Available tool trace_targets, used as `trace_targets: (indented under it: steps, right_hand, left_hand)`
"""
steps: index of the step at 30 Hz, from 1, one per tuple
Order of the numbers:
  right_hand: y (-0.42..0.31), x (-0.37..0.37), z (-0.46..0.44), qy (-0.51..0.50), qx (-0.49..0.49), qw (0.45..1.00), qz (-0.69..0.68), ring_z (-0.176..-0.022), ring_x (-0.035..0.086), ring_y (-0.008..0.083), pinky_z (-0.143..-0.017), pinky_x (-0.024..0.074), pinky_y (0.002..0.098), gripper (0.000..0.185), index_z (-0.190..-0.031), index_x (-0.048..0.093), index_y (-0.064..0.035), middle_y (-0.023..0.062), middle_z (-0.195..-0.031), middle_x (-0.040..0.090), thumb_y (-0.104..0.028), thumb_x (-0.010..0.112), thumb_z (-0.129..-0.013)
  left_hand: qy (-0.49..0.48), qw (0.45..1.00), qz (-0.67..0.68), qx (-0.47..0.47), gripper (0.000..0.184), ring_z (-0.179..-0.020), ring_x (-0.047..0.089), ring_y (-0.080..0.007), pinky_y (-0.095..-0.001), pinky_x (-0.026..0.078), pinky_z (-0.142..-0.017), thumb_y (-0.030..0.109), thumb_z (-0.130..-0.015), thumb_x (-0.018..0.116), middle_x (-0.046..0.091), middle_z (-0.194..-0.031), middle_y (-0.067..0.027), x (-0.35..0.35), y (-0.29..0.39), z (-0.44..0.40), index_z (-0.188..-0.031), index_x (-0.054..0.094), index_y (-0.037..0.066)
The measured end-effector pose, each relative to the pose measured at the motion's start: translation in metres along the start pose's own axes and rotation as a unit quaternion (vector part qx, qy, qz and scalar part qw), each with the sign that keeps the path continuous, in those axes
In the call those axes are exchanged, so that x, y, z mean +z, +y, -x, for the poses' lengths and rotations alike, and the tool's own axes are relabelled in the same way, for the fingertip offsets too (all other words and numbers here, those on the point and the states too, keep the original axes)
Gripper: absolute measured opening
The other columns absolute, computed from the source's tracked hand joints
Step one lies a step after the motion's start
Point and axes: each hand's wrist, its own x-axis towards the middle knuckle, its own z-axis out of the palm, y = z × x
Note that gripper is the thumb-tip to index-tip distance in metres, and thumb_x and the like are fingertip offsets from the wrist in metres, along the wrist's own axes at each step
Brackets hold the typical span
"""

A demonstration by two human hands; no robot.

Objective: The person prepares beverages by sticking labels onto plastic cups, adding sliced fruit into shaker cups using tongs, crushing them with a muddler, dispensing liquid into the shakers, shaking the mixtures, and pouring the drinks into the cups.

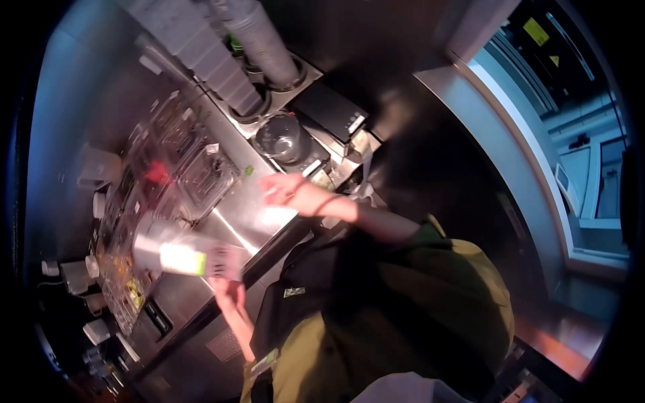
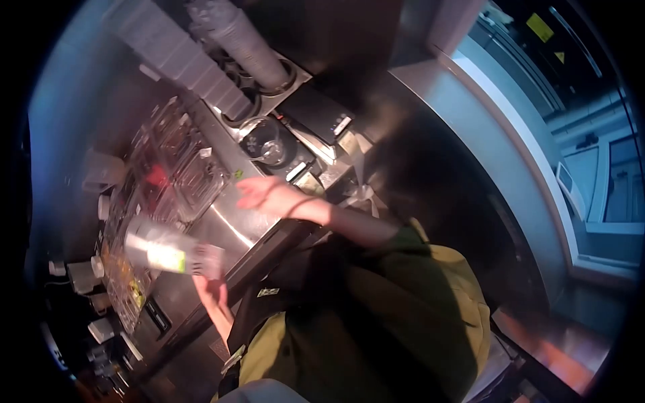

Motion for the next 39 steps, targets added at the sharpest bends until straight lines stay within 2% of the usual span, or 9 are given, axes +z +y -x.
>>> trace_targets:
  steps: [3,6,10,16,19,23,30,34,39]
  right_hand:
    - [0.103,-0.067,0.057,0.305,0.031,0.947,-0.099,-0.074,0.057,0.0094,-0.068,0.0453,0.0198,0.022,-0.101,0.058,-0.0009,0.004,-0.087,0.062,-0.008,0.058,-0.08]
    - [0.166,-0.137,0.081,0.47,0.023,0.846,0.25,-0.066,0.054,0.0115,-0.062,0.0438,0.0238,0.011,-0.09,0.061,-0.0035,0.0046,-0.078,0.058,-0.006,0.058,-0.08]
    - [0.166,-0.169,0.062,0.402,-0.055,0.83,0.383,-0.075,0.056,0.023,-0.066,0.046,0.0316,0.01,-0.086,0.061,-0.0046,0.0069,-0.083,0.055,-0.01,0.061,-0.077]
    - [0.171,-0.184,0.045,0.305,-0.087,0.818,0.48,-0.081,0.052,0.0242,-0.068,0.0433,0.0355,0.009,-0.08,0.06,-0.0097,0.0042,-0.083,0.052,-0.012,0.063,-0.071]
    - [0.177,-0.188,0.045,0.306,-0.128,0.804,0.494,-0.083,0.052,0.0257,-0.07,0.0438,0.036,0.012,-0.081,0.058,-0.0088,0.0066,-0.085,0.053,-0.01,0.064,-0.07]
    - [0.169,-0.191,0.038,0.276,-0.151,0.795,0.519,-0.074,0.051,0.0249,-0.065,0.0429,0.0358,0.014,-0.08,0.058,-0.0066,0.0074,-0.079,0.051,-0.008,0.066,-0.069]
    - [0.162,-0.193,0.036,0.253,-0.119,0.814,0.508,-0.072,0.05,0.0284,-0.062,0.0427,0.0364,0.013,-0.075,0.055,-0.0032,0.0111,-0.078,0.048,-0.006,0.066,-0.069]
    - [0.154,-0.194,0.035,0.237,-0.091,0.82,0.512,-0.07,0.05,0.0267,-0.06,0.0418,0.0357,0.012,-0.073,0.056,-0.0048,0.0094,-0.076,0.048,-0.008,0.067,-0.068]
    - [0.152,-0.193,0.033,0.228,-0.08,0.823,0.513,-0.07,0.049,0.0272,-0.059,0.041,0.0363,0.014,-0.074,0.055,-0.0053,0.0092,-0.076,0.047,-0.009,0.067,-0.067]
  left_hand:
    - [0.203,0.953,-0.205,0.091,0.048,-0.088,0.056,-0.0155,-0.0279,0.045,-0.079,0.004,-0.075,0.068,0.058,-0.104,-0.0117,-0.071,-0.017,-0.02,-0.117,0.044,-0.005]
    - [0.301,0.882,-0.324,0.162,0.054,-0.091,0.056,-0.0192,-0.032,0.047,-0.081,0.011,-0.073,0.073,0.056,-0.107,-0.0135,-0.131,-0.052,-0.035,-0.115,0.043,-0.006]
    - [0.443,0.747,-0.486,0.093,0.076,-0.097,0.056,-0.0279,-0.0371,0.045,-0.087,0.024,-0.065,0.08,0.055,-0.11,-0.0196,-0.151,-0.07,-0.051,-0.121,0.038,-0.006]
    - [0.437,0.734,-0.506,0.115,0.076,-0.101,0.054,-0.0355,-0.042,0.045,-0.088,0.026,-0.07,0.076,0.05,-0.117,-0.0236,-0.151,-0.074,-0.066,-0.125,0.035,-0.006]
    - [0.478,0.577,-0.64,0.174,0.066,-0.1,0.053,-0.0356,-0.0411,0.046,-0.086,0.023,-0.077,0.069,0.049,-0.117,-0.023,-0.135,-0.097,-0.021,-0.127,0.036,-0.005]
    - [0.358,0.76,-0.444,0.311,0.041,-0.103,0.051,-0.0238,-0.0337,0.04,-0.091,0.013,-0.086,0.057,0.05,-0.117,-0.0158,-0.012,-0.052,-0.073,-0.122,0.044,-0.002]
    - [0.073,0.883,-0.3,0.353,0.018,-0.091,0.056,-0.0146,-0.0242,0.044,-0.08,0.009,-0.086,0.055,0.059,-0.102,-0.0056,0.103,0.052,-0.389,-0.102,0.059,0.001]
    - [-0.059,0.75,-0.609,0.25,0.031,-0.098,0.056,-0.0187,-0.0288,0.043,-0.085,0.012,-0.082,0.059,0.06,-0.105,-0.0098,0.174,0.066,-0.505,-0.111,0.054,0.001]
    - [-0.169,0.603,-0.755,0.195,0.038,-0.095,0.058,-0.0204,-0.0305,0.044,-0.083,0.014,-0.079,0.061,0.061,-0.102,-0.0107,0.229,0.041,-0.567,-0.114,0.053,0.003]
